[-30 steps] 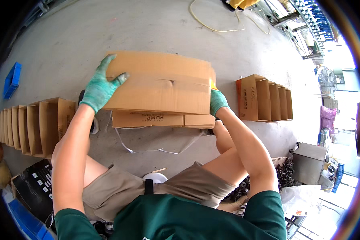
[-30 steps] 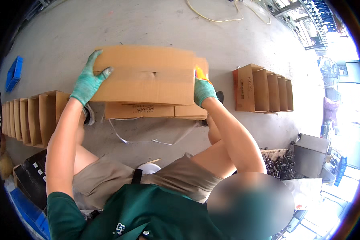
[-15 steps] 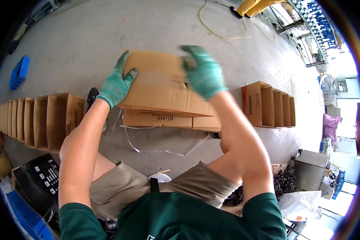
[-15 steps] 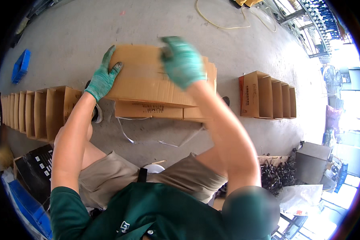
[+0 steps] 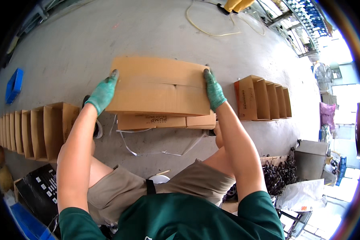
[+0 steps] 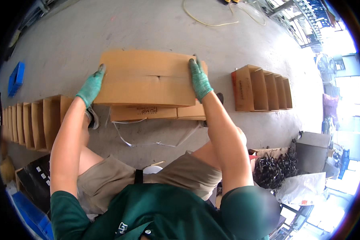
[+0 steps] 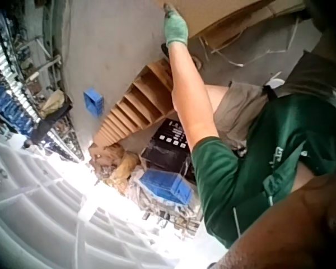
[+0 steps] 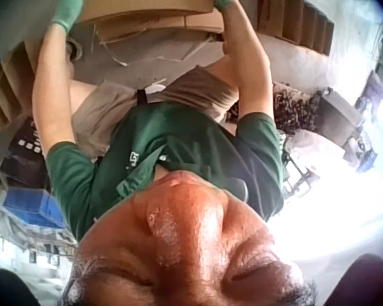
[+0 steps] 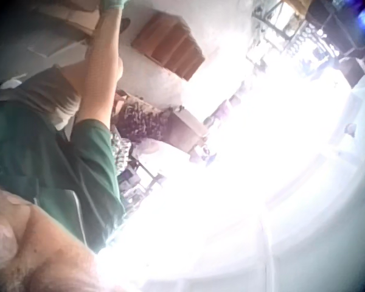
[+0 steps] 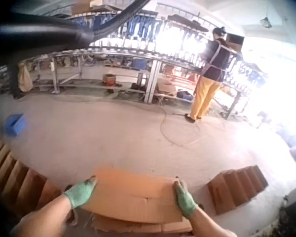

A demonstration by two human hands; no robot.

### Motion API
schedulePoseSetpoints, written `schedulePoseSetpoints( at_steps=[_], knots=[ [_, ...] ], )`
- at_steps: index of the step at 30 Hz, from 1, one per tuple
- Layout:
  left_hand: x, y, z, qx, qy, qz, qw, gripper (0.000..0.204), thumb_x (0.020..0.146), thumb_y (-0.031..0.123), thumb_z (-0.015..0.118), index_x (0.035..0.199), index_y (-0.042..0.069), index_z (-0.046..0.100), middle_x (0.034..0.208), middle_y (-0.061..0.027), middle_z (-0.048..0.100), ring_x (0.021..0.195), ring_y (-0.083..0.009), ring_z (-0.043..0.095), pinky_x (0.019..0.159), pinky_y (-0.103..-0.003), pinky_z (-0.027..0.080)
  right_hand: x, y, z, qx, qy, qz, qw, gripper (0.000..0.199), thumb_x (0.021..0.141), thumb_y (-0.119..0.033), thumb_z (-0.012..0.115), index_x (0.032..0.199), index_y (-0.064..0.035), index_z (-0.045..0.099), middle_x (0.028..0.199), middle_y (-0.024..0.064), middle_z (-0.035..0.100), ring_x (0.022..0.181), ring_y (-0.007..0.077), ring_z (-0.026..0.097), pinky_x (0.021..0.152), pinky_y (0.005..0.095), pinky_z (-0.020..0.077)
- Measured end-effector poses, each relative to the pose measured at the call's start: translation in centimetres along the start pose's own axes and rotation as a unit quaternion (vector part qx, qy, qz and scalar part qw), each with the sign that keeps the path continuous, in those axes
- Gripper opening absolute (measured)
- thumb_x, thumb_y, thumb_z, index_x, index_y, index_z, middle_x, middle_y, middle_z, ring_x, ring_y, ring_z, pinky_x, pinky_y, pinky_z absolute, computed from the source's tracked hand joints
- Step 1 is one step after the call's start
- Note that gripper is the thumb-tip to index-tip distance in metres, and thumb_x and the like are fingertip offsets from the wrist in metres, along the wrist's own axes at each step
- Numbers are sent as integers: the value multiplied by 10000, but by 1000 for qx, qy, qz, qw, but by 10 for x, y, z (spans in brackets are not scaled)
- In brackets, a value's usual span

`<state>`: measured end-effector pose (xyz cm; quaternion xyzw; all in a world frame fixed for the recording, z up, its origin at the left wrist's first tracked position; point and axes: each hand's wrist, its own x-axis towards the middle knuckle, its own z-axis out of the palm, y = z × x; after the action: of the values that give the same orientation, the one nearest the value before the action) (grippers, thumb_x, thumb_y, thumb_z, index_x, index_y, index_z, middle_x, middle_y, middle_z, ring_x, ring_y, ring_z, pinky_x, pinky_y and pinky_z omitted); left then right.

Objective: The person sits on the floor and repeatedly folds and seals cardboard boxes using a handheld tape dispenser. They pick up a flat box, fold the flaps, apply tape to the seams, and then place the sealed box aside to repeat the process with the next one.

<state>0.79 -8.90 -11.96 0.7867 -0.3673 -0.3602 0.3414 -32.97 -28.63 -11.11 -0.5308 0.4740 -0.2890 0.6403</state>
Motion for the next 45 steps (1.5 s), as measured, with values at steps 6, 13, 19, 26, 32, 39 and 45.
schedulePoseSetpoints(
  at_steps=[6, 13, 19, 26, 32, 39, 45],
  knots=[
    [-19, -78, -81, -237, 84, 192, 949, 512, 1054, 328, 394, 1451, 8, 436, 1451, -148, 494, 1342, -260, 449, 1161, -408, 310, -31, -62, 10, 297, -113, -62, 946, 905, 932, -718, 442, 1487, -9, 357, 1368, 147, 533, 1254, 255, 507, 1087, 402, 396],
    [-59, 31, -54, -493, 5, 208, 844, 677, 949, 436, 596, 1508, 120, 380, 1483, -58, 454, 1390, -230, 388, 1164, -460, 277, -31, -92, -54, 302, -186, 88, 931, 908, 903, -743, 473, 1453, -22, 435, 1411, 140, 536, 1320, 256, 484, 1120, 420, 380],
    [-63, 88, -16, -351, 66, 327, 875, 709, 956, 449, 590, 1536, 136, 327, 1562, -92, 366, 1432, -283, 356, 1162, -508, 297, -44, -86, -92, -106, -83, 139, 981, 574, 895, -383, 715, 1310, -8, 584, 1252, 134, 636, 1144, 204, 615, 967, 361, 518],
    [-54, 106, -1, -234, 96, 254, 934, 678, 991, 490, 533, 1549, 174, 311, 1573, -94, 358, 1396, -297, 424, 1103, -464, 404, -44, -52, -229, -86, 219, 33, 971, 265, 939, -171, 577, 1182, -75, 615, 1137, 118, 657, 972, 261, 677, 735, 436, 599],
    [-56, 96, 2, -167, 61, 196, 964, 646, 986, 487, 551, 1528, 185, 373, 1529, -70, 435, 1360, -272, 460, 1085, -434, 414, -10, 88, -316, 103, 372, 166, 907, 349, 956, -251, 590, 1263, -90, 544, 1168, 144, 641, 987, 333, 661, 742, 523, 604],
    [-45, 73, 12, -124, -4, 155, 980, 571, 1000, 266, 589, 1519, 138, 387, 1532, -55, 426, 1389, -222, 422, 1154, -372, 346, 3, 153, -274, -462, 422, 61, 777, 642, 859, -110, 631, 1468, -163, 436, 1540, 198, 370, 1237, 423, 556, 1115, 459, 380],
    [-34, 70, 32, -81, -44, 142, 986, 578, 977, 76, 577, 1516, 74, 369, 1542, -68, 410, 1420, -232, 379, 1183, -376, 296, 29, 109, -221, -613, 122, 141, 768, 755, 829, 25, 571, 1483, -321, 418, 1642, 166, 125, 1304, 409, 511, 1098, 440, 435]
  ],
)
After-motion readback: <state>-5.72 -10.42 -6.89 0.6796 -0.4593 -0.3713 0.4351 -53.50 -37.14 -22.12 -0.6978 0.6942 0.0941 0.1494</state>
